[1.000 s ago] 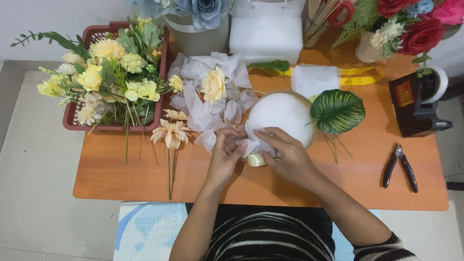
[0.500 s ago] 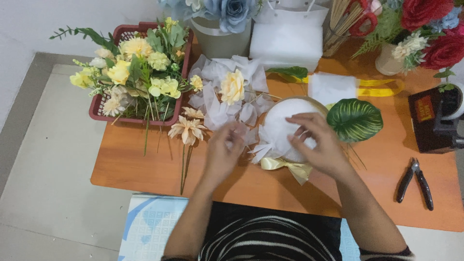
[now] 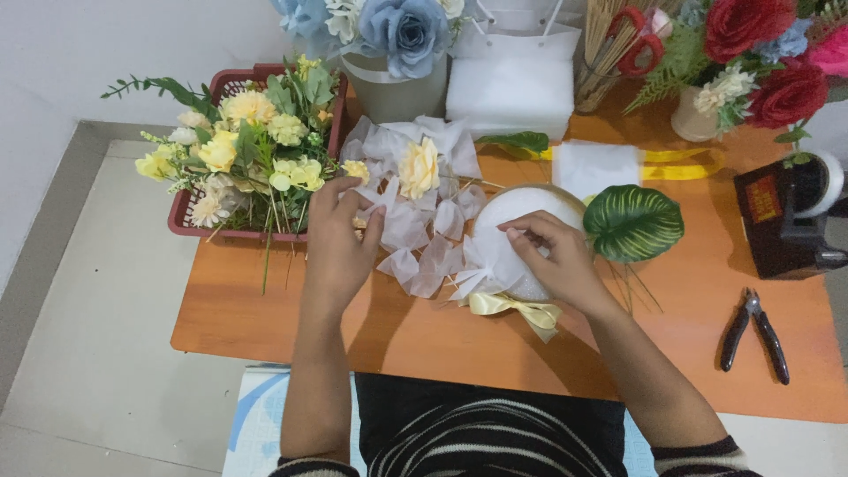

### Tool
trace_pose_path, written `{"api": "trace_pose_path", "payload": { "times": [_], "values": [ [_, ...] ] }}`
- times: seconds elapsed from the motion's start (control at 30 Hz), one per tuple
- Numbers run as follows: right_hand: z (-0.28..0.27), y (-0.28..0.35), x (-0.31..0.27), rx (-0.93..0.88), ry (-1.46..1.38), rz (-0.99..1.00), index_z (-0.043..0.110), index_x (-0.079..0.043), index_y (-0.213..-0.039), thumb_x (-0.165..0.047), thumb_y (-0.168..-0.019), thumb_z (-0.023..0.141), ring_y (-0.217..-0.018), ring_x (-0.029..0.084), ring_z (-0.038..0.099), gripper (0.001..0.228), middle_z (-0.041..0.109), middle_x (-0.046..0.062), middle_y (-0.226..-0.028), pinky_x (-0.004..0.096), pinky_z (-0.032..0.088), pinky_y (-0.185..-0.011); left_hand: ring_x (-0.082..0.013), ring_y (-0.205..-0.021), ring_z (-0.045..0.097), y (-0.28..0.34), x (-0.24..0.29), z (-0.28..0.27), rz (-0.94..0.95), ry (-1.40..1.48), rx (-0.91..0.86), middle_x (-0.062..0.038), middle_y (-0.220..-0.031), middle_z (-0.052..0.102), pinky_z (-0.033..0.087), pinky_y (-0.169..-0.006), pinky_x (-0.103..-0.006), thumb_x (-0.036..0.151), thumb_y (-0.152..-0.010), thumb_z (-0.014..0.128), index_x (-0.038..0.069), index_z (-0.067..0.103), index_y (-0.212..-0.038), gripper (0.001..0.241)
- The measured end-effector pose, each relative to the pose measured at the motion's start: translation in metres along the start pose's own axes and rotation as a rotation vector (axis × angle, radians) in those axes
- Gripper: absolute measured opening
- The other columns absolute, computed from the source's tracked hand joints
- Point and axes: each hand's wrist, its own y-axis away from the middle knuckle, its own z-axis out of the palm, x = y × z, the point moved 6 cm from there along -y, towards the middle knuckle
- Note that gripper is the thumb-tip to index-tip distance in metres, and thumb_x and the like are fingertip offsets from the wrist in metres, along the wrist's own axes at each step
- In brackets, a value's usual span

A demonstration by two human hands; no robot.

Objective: The person places a round floral foam block into a decorative container and presses it down. They then insert artificial leaves and flowers into the foam, arranging them to create a floral display.

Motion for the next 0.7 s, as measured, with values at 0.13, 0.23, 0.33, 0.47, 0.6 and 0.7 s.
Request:
{"api": "trace_pose_path", "payload": {
  "times": [0.13, 0.23, 0.33, 0.47, 0.6, 0.7],
  "values": [
    [-0.003, 0.003, 0.004, 0.04, -0.118, -0.003, 0.069, -0.007, -0.095, -0.008, -0.091, 0.054, -0.073, 0.017, 0.059, 0.016, 0.064, 0.011, -0.084, 0.03, 0.049, -0.069, -0.0392, -0.096, 0.057, 0.002, 0.028, -0.029, 0.033, 0.264, -0.032, -0.018, -0.098, 0.06, 0.042, -0.083, -0.0451, 0.007, -0.085, 0.059, 0.001, 0.051, -0.073, 0.016],
    [-0.017, 0.012, -0.041, 0.18, 0.013, -0.281, 0.067, -0.007, -0.102, -0.009, -0.09, 0.053, -0.075, 0.023, 0.055, 0.018, 0.064, 0.011, -0.092, 0.031, 0.045, -0.067, -0.0428, -0.103, 0.054, 0.005, 0.052, -0.041, 0.08, 0.299, 0.051, -0.022, -0.094, 0.062, 0.038, -0.09, -0.05, 0.001, -0.082, 0.058, 0.0, 0.05, -0.068, 0.016],
    [-0.016, 0.019, -0.093, 0.211, 0.244, -0.526, 0.064, -0.005, -0.11, -0.014, -0.08, 0.069, -0.084, 0.028, 0.053, 0.032, 0.06, 0.013, -0.111, 0.038, 0.042, -0.075, -0.0418, -0.088, 0.061, 0.007, 0.077, -0.034, 0.152, 0.388, -0.021, -0.022, -0.089, 0.062, 0.045, -0.073, -0.0468, -0.002, -0.078, 0.06, 0.001, 0.049, -0.066, 0.016],
    [-0.001, 0.015, -0.103, 0.094, 0.33, -0.664, 0.065, 0.001, -0.095, -0.001, -0.076, 0.067, -0.071, 0.029, 0.057, 0.019, 0.06, 0.018, -0.103, 0.038, 0.047, -0.063, -0.036, -0.082, 0.061, 0.008, 0.103, -0.023, 0.172, 0.49, -0.107, -0.02, -0.086, 0.059, 0.046, -0.069, -0.0397, 0.003, -0.082, 0.058, 0.002, 0.051, -0.069, 0.015],
    [-0.002, 0.02, -0.069, 0.122, 0.27, -0.605, 0.062, -0.001, -0.071, 0.007, -0.078, 0.059, -0.057, 0.029, 0.058, 0.011, 0.06, 0.013, -0.077, 0.034, 0.047, -0.052, -0.0312, -0.083, 0.059, 0.011, 0.097, -0.005, 0.106, 0.731, -0.147, -0.02, -0.091, 0.056, 0.046, -0.067, -0.0372, 0.012, -0.087, 0.057, 0.0, 0.048, -0.072, 0.021],
    [-0.013, 0.022, -0.06, 0.123, 0.127, -0.513, 0.064, -0.006, -0.069, 0.006, -0.079, 0.058, -0.055, 0.024, 0.059, 0.016, 0.062, 0.009, -0.072, 0.031, 0.046, -0.05, -0.0305, -0.089, 0.057, 0.018, 0.079, 0.02, -0.031, 0.934, -0.145, -0.024, -0.099, 0.055, 0.048, -0.068, -0.0371, 0.011, -0.089, 0.054, 0.0, 0.048, -0.076, 0.018]
  ]
}}
